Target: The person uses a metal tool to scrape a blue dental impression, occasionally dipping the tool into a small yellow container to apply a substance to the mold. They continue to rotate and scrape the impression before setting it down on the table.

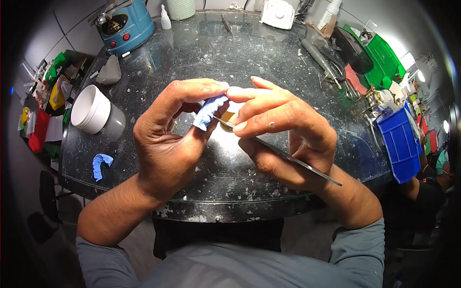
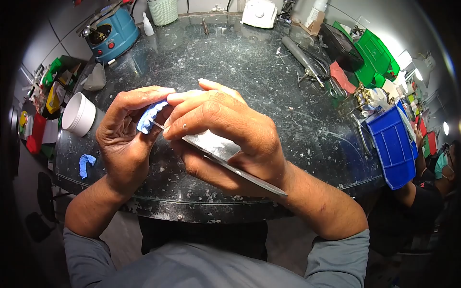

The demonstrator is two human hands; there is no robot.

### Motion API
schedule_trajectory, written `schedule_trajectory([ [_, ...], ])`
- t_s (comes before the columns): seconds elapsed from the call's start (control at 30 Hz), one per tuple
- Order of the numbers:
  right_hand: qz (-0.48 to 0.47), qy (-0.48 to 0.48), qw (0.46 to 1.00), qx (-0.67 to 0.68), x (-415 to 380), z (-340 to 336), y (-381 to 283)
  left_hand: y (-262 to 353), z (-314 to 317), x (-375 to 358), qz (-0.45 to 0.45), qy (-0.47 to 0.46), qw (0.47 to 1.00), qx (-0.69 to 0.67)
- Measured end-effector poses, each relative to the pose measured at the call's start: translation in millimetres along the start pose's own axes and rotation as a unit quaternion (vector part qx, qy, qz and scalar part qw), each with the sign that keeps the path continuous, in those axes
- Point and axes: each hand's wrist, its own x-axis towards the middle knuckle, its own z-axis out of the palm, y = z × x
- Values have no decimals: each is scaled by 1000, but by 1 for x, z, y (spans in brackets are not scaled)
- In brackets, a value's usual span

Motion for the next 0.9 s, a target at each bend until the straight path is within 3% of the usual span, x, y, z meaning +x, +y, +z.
schedule_trajectory([
  [0.9, 28, -30, 999, 34, 0, -3, -2, 3, 4, 0, -49, 12, 998, -27],
])
